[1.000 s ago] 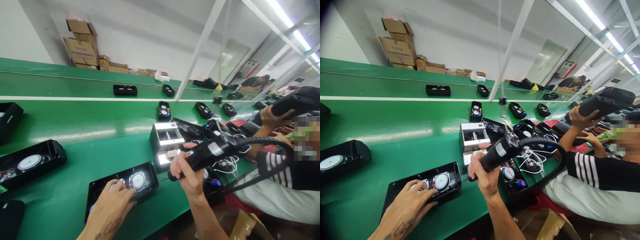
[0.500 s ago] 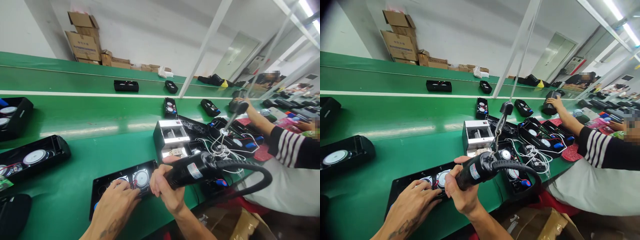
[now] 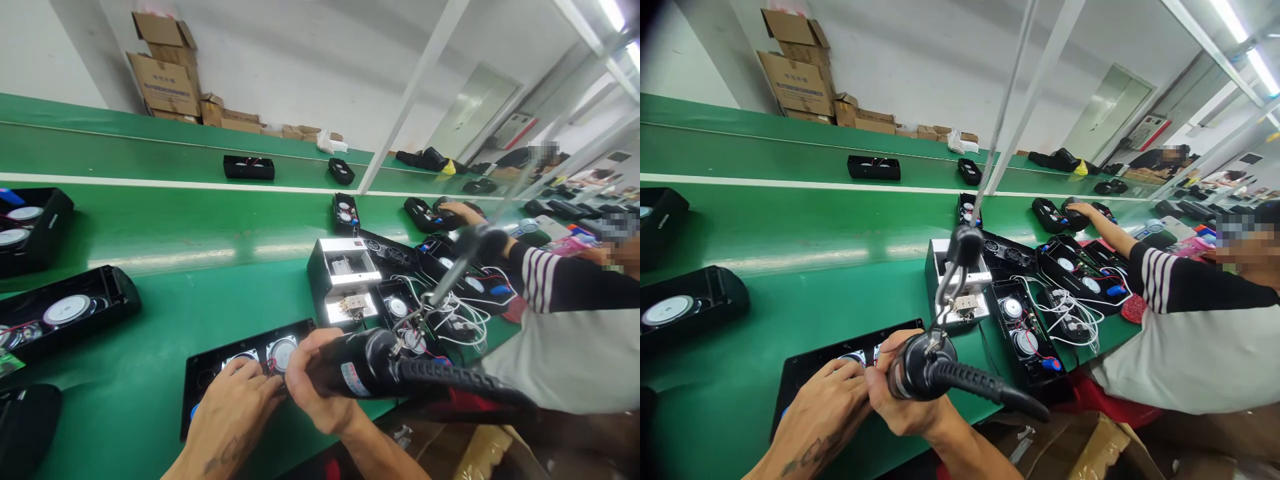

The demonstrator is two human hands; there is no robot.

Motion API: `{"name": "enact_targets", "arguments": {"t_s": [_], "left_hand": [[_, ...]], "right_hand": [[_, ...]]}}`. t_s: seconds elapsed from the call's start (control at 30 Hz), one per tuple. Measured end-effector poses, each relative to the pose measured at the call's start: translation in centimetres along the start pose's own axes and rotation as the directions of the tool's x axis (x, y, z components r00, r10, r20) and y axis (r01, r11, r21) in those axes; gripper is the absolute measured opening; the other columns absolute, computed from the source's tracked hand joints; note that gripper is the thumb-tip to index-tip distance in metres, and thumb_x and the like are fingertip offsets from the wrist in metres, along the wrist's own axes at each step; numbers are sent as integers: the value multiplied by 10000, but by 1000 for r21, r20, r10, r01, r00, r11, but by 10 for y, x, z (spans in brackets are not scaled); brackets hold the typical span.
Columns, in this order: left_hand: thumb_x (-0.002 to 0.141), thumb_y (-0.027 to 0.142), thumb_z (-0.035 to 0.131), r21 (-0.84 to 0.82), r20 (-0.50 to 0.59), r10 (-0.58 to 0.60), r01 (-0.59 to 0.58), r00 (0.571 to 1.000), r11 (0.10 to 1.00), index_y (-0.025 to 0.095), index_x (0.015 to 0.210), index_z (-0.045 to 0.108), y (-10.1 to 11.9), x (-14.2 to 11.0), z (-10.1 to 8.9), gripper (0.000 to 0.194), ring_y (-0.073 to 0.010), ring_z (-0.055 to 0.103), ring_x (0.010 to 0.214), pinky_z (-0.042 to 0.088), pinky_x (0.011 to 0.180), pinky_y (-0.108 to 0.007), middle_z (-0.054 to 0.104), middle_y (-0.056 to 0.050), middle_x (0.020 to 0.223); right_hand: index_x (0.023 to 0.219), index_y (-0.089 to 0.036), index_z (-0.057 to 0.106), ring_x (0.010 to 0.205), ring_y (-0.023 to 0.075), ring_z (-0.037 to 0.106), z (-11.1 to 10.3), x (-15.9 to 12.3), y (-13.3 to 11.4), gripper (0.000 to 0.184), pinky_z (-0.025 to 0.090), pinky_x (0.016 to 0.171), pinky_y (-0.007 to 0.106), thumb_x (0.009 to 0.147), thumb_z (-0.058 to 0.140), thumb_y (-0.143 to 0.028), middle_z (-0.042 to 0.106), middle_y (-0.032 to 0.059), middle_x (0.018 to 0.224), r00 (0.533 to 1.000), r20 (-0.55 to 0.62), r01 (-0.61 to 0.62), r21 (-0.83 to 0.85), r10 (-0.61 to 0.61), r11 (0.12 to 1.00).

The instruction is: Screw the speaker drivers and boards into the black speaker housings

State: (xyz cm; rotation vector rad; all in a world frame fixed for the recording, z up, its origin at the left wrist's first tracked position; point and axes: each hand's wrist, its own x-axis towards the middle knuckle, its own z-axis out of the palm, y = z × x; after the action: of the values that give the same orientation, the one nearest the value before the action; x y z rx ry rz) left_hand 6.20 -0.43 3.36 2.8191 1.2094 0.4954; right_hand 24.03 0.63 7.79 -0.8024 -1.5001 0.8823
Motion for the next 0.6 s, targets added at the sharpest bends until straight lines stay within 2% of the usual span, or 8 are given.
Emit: {"name": "enact_targets", "arguments": {"t_s": [0.13, 0.27, 0.33, 0.4, 0.47, 0.5, 0.53, 0.6], "left_hand": [[905, 27, 540, -5, -17, -11, 11, 1000, 1000, 280, 740, 674, 1, 3, -7, 331, -229, 587, 656, 422, 707, -397, 681, 54, 656], [887, 30, 542, 21, 16, -28, 28, 999, 999, 266, 658, 642, 4, 3, -2, 344, -232, 612, 670, 447, 701, -403, 675, 24, 640], [897, 47, 555, 30, 50, -38, 37, 998, 999, 276, 742, 687, 5, -2, 6, 306, -237, 660, 731, 481, 748, -411, 733, 23, 719], [909, 64, 569, 21, 71, -56, 54, 996, 998, 283, 897, 725, 3, -9, 13, 269, -230, 701, 789, 520, 860, -419, 769, 24, 790], [901, 97, 612, -20, 103, -80, 82, 991, 996, 280, 1010, 731, -8, -11, 12, 244, -215, 722, 812, 535, 936, -409, 779, 14, 818], [886, 123, 649, -48, 131, -106, 113, 986, 992, 284, 1050, 735, -17, -7, 7, 245, -212, 726, 815, 545, 928, -396, 780, 9, 825], [871, 156, 692, -78, 173, -155, 170, 973, 982, 298, 1096, 739, -29, 1, -1, 271, -214, 734, 845, 554, 913, -384, 789, 4, 863], [852, 238, 764, -117, 255, -287, 325, 923, 939, 343, 1190, 737, -59, 30, -22, 355, -233, 744, 966, 567, 893, -374, 806, -2, 1004]], "right_hand": [[1102, -313, 524, 600, 218, 629, 0, 3, -8, 303, 621, 660, 428, 888, 650, -140, 566, -63, 668, 996, 54, 79, -113, -74, 990], [1080, -333, 566, 628, 234, 645, 6, -4, -7, 343, 613, 677, 428, 845, 737, -152, 623, -50, 710, 1000, 12, 30, -116, -28, 993], [1066, -317, 588, 620, 219, 632, 8, -5, -4, 290, 589, 629, 399, 864, 755, -193, 643, -34, 742, 1000, -14, -12, -52, 12, 999], [1129, -316, 563, 519, 167, 541, 4, -3, -4, 254, 494, 493, 319, 938, 725, -273, 571, -60, 672, 996, -73, -48, 126, 58, 991], [1216, -317, 503, 441, 125, 445, -10, 0, -8, 264, 397, 434, 258, 1008, 663, -343, 480, -98, 608, 982, -151, -64, 310, 116, 949], [1237, -307, 491, 447, 126, 457, -22, 1, -10, 283, 410, 452, 260, 1015, 656, -364, 477, -98, 604, 968, -204, -71, 335, 145, 940], [1255, -298, 483, 454, 134, 478, -35, 0, -11, 328, 433, 464, 271, 1001, 674, -378, 497, -90, 607, 951, -263, -71, 326, 163, 943], [1242, -288, 512, 466, 148, 498, -64, -6, -8, 406, 453, 475, 294, 946, 743, -443, 519, -79, 620, 874, -388, -212, 235, 292, 949]]}}
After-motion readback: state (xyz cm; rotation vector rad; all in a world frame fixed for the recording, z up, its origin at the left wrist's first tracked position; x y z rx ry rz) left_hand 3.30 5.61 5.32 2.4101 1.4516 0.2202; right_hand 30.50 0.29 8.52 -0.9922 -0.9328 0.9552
